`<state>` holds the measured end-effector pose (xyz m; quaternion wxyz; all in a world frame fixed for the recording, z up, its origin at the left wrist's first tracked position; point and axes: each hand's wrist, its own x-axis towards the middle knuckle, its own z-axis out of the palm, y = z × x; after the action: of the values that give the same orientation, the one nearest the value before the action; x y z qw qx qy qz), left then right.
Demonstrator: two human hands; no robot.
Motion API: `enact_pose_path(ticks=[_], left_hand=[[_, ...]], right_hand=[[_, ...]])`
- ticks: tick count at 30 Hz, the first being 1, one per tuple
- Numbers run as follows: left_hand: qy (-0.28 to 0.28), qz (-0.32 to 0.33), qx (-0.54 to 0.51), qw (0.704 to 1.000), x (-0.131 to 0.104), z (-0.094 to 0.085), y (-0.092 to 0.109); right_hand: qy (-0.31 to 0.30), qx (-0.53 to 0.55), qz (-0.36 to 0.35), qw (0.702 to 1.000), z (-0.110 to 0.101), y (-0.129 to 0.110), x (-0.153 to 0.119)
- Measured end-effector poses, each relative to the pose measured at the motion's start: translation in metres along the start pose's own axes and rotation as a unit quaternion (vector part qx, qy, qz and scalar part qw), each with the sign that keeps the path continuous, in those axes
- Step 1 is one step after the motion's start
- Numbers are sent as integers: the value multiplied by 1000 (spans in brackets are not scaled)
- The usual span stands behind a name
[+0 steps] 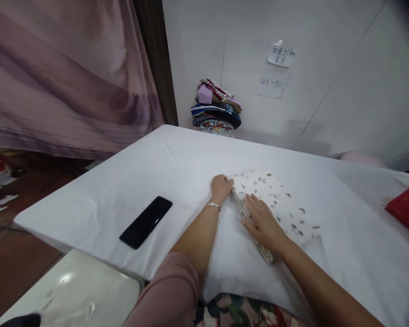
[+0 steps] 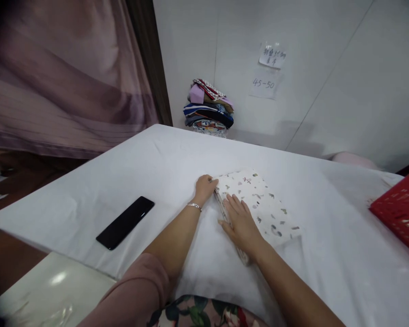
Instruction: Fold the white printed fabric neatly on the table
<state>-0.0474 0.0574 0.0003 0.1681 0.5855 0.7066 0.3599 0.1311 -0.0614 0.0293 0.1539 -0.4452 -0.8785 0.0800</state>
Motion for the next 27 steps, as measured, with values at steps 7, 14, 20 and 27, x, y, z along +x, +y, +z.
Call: enact_pose_path(ticks=[7, 14, 20, 27], left_hand=[[0, -5, -23, 1000, 1, 2, -2], [34, 32, -78, 996, -4, -7, 3], [-51, 225, -35, 973, -21, -16, 20], [-117, 229, -14, 966, -30, -10, 20]], right_hand=[[-61, -27, 14, 998, 28, 4, 2], [-65, -31, 17, 997, 27, 6, 2], [-71, -12, 34, 997, 24, 1, 5], [-47, 80, 47, 995, 12, 17, 10]])
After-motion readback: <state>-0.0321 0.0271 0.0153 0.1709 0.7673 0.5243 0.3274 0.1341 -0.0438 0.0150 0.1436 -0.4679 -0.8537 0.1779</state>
